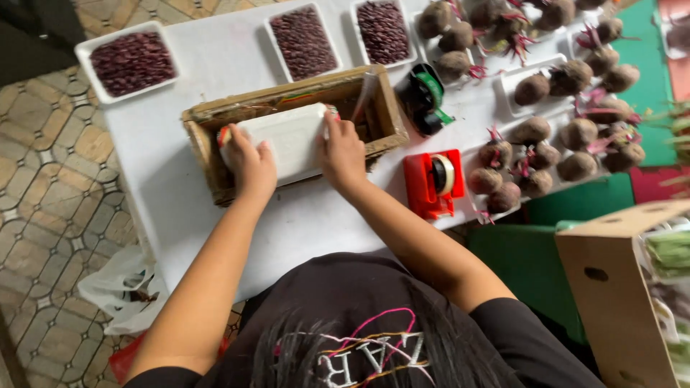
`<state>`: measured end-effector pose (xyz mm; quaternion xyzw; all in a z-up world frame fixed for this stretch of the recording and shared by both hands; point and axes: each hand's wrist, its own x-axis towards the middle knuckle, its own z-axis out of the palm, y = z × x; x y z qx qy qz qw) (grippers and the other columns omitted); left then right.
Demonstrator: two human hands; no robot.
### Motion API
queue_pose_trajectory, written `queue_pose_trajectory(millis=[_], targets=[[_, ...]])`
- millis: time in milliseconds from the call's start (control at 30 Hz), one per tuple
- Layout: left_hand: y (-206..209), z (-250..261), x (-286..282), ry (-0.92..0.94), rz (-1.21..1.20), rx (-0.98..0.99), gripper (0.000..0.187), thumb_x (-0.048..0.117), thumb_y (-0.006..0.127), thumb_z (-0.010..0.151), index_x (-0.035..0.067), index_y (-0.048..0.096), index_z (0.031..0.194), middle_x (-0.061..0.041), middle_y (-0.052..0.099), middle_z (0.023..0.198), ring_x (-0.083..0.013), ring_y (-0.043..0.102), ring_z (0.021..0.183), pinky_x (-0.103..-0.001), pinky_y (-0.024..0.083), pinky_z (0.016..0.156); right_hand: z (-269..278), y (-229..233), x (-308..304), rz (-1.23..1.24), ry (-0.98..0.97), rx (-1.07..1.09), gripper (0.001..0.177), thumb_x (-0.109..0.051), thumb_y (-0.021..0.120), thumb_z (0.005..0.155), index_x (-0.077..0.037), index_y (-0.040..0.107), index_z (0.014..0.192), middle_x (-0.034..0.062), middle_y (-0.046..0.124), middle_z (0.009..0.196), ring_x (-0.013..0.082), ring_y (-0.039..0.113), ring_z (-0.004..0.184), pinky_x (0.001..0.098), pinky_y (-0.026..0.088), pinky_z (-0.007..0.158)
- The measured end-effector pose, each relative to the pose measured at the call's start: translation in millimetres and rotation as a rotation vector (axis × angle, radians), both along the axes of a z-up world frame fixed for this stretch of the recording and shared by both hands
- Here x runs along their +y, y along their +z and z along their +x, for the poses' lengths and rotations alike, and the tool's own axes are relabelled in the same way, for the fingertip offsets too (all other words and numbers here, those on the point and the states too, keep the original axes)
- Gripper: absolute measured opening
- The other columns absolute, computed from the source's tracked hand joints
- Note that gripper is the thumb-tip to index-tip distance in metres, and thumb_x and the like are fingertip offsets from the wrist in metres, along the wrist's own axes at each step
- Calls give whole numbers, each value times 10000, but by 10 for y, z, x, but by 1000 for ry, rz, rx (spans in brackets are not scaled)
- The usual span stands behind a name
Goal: Wrapping trays of red beans with plastic film and sealing them using a dispenser
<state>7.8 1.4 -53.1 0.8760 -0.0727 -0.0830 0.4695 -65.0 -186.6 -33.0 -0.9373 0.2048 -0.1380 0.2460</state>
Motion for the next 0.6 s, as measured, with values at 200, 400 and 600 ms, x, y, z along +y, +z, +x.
queue_pose_trajectory(millis=[200, 400, 600], targets=[[288, -46, 114, -45, 549, -222, 719, 345, 728, 952, 54, 424, 1535, -156, 333, 1466, -439, 389, 1257, -605, 366, 978, -857, 477, -708, 199, 14, -126, 347, -293, 730, 923, -244, 667, 1261, 75, 558, 1124, 391, 636, 1059, 453, 526, 884], [671, -582, -261, -149, 40, -673, 545, 178, 781, 906, 21, 566, 1381, -224, 361, 1425, -444, 366, 1329, -539, 203, 1113, -2611, -75, -1754, 191, -466, 69, 205, -405, 732, 964, -204, 763, 991, 105, 645, 900, 343, 659, 932, 464, 518, 868], [550, -1440, -948, -833, -247, -434, 299, 85, 703, 856, 67, 661, 1151, -137, 614, 1147, -342, 525, 1286, -462, 354, 1075, -2563, 88, -1429, 704, -668, 234, 340, -457, 654, 990, -181, 791, 1134, 133, 771, 1035, 319, 705, 1081, 448, 536, 894]])
